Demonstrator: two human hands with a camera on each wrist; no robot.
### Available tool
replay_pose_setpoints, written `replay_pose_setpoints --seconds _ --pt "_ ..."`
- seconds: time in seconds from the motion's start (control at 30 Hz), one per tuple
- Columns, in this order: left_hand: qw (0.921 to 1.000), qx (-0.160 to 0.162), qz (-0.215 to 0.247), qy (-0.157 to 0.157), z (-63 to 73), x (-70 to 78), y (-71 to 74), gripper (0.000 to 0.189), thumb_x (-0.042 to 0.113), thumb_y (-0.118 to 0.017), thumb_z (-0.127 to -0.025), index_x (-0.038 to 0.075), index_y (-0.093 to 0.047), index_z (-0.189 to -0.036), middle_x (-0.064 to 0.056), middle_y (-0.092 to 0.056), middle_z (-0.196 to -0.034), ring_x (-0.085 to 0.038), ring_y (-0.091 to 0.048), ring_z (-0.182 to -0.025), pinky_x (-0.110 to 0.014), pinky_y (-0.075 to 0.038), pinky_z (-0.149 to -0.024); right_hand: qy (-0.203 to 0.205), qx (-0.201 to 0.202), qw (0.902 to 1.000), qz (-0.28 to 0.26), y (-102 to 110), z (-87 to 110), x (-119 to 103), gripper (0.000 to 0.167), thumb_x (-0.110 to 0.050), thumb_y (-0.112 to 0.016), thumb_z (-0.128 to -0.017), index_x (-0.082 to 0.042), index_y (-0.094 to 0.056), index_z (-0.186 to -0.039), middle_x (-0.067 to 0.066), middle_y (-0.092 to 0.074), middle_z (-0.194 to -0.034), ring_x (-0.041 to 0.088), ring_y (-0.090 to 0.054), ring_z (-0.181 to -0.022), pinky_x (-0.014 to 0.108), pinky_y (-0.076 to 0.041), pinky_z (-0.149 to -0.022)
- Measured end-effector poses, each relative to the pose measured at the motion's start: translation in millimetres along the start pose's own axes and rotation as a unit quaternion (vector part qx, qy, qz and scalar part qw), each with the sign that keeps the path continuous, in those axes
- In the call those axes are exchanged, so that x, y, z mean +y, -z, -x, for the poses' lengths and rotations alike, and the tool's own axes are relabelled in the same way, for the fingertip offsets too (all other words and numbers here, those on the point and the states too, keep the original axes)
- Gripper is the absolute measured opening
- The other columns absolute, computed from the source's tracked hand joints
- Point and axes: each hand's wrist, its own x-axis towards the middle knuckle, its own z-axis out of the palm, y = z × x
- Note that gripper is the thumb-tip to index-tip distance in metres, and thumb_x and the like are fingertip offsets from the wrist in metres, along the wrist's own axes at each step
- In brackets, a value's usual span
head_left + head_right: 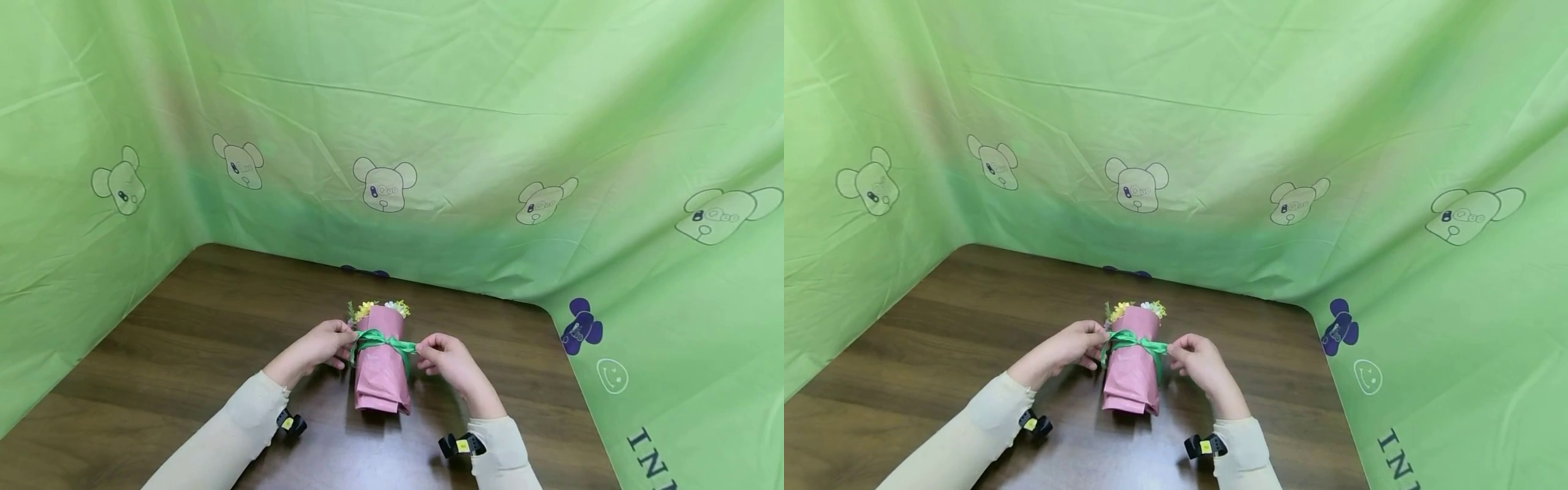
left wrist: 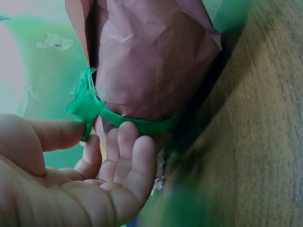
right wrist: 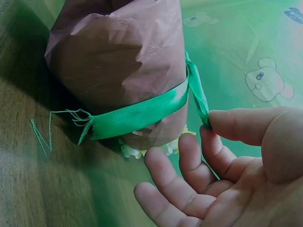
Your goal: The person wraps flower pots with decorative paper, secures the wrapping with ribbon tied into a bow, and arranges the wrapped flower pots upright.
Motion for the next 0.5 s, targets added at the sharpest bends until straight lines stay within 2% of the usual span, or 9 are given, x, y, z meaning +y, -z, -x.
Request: replay_pose_setpoints --seconds 0.27,0.37,0.5 --pt "0.9996 -0.012 0.022 0.009 -4.2 -3.8 6.9 0.014 0.009 -0.048 -0.106 -0.003 -0.054 -0.107 -0.013 -0.063 -0.097 -0.021 -0.067 -0.075 -0.034 -0.059 -0.06 -0.009 -0.005 0.9999 -0.006 -0.8 1.0 -0.7 0.019 -0.014 -0.063 -0.1 0.005 -0.063 -0.097 0.02 -0.069 -0.093 0.025 -0.071 -0.08 0.041 -0.06 -0.074" --pt "0.9997 -0.02 0.007 0.012 -2.7 -4.8 9.8 0.01 0.002 -0.047 -0.103 -0.004 -0.054 -0.108 -0.014 -0.063 -0.097 -0.022 -0.067 -0.075 -0.035 -0.06 -0.06 -0.013 -0.013 0.9998 -0.007 -0.2 1.3 -0.8 0.021 -0.014 -0.062 -0.101 0.007 -0.062 -0.101 0.021 -0.069 -0.096 0.024 -0.072 -0.081 0.041 -0.06 -0.075" --pt "0.9977 -0.06 -0.025 0.021 0.0 -3.8 13.2 0.015 -0.001 -0.055 -0.096 -0.004 -0.056 -0.111 -0.016 -0.066 -0.101 -0.024 -0.07 -0.081 -0.037 -0.061 -0.063 -0.017 -0.045 0.9988 -0.005 -0.2 1.8 0.5 0.027 -0.015 -0.058 -0.103 0.011 -0.061 -0.112 0.024 -0.07 -0.106 0.03 -0.072 -0.089 0.045 -0.06 -0.079"
